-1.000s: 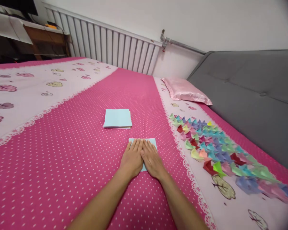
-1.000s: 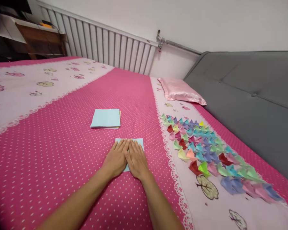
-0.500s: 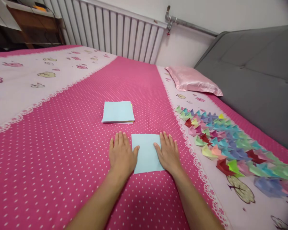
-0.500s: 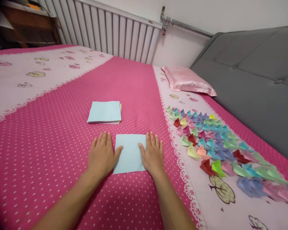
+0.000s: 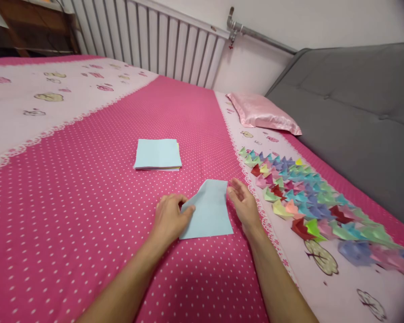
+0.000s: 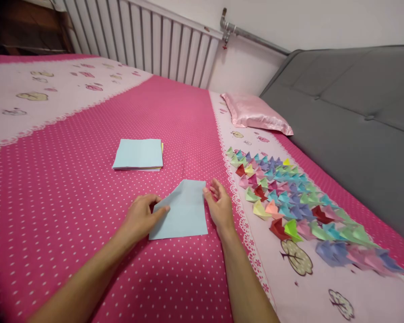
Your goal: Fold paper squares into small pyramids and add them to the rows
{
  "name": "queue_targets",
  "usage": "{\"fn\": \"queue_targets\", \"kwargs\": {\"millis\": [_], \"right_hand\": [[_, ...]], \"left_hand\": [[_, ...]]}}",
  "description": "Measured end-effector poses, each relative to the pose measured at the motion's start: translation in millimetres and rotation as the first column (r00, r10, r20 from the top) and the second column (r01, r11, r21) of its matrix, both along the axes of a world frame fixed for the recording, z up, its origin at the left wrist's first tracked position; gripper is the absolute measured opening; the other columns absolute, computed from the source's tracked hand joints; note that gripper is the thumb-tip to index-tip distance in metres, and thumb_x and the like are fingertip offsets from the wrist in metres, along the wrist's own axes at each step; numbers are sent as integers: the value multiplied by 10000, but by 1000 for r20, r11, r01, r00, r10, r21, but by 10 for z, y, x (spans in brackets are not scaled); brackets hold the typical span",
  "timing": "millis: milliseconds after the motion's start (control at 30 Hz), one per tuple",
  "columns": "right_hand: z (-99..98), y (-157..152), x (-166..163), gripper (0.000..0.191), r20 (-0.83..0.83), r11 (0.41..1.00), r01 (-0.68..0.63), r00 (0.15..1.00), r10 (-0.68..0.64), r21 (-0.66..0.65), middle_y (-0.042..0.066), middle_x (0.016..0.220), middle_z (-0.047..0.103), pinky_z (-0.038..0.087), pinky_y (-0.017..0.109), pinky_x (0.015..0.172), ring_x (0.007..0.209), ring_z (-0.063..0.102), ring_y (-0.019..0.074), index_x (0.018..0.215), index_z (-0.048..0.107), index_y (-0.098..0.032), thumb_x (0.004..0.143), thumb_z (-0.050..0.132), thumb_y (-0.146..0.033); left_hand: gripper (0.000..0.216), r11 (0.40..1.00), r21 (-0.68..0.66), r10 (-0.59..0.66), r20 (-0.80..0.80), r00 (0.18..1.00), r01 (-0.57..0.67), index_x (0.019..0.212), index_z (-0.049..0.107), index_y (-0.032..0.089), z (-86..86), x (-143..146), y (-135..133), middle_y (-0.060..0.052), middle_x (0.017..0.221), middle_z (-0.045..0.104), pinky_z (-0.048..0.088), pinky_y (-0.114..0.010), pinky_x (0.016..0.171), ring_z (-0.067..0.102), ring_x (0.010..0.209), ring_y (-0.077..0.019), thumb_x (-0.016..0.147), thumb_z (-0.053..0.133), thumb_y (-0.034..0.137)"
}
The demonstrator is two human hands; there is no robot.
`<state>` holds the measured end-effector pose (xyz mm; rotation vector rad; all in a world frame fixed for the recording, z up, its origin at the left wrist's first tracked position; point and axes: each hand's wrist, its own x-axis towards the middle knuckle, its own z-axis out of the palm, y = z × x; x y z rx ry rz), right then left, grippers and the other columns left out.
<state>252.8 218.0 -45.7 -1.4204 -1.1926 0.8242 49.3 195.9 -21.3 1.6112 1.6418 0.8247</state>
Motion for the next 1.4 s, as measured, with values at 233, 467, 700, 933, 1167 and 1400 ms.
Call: {"fn": "queue_targets", "kwargs": {"millis": [233, 467, 700, 933, 1167, 1400], "right_hand": [[387, -197, 25, 634, -56, 982, -135, 988, 144, 133, 91, 1371, 475, 349, 421, 1052, 1274, 423, 257, 1326, 443, -227, 767, 645, -446], [485, -290, 93, 578, -443, 788, -515, 825, 351, -336, 126, 1004, 699, 515, 359, 781, 909, 664, 254, 1096, 638, -128, 787, 515, -600], [251, -240, -75, 363, -371, 826, -378, 901, 225, -418, 36, 652, 705, 481, 247, 509, 528, 638, 156, 831, 648, -133, 574, 802, -340], [96, -211, -263, 318, -391, 928, -228, 915, 100, -294, 5, 617, 692, 495, 280, 543, 533, 643, 174, 816, 579, -165, 613, 740, -350], [113, -247, -260, 342, -338, 871, -354, 910, 238, -341, -17, 567, 648, 473, 272, 513, 464, 597, 151, 824, 552, -165, 628, 712, -395], [179, -284, -268, 392, 449, 998, 33, 893, -2, -62, 104, 907, 678, 509, 426, 752, 819, 645, 252, 1098, 533, -156, 768, 586, -361]], "left_hand": [[331, 964, -186, 5, 725, 689, 190, 912, 476, 167, 162, -65, -15, 22, 713, 566, 402, -194, 501, 533, 551, -90, 720, 661, 362], [440, 777, -239, -265, 715, 647, 582, 1108, 527, 143, 208, -282, 24, -80, 978, 656, 508, -267, 655, 645, 793, -183, 720, 680, 283], [477, 940, -69, -291, 341, 894, 333, 1147, 531, 140, 62, -261, 136, -101, 981, 651, 520, -336, 678, 634, 844, -224, 742, 635, 370], [249, 770, 636, 12, -102, 995, 56, 1015, 615, 180, 72, -156, 122, -88, 1094, 633, 459, -397, 934, 569, 1057, -228, 822, 557, 326], [397, 803, 466, -177, -410, 895, 372, 1259, 493, 142, -119, 110, -31, -130, 1378, 462, 387, -421, 1043, 438, 1263, -241, 912, 383, 301], [566, 896, 164, -214, -656, 724, 413, 1388, 329, 47, -337, 214, -85, -170, 1474, 279, 211, -448, 1132, 216, 1382, -272, 915, 341, 357]]}}
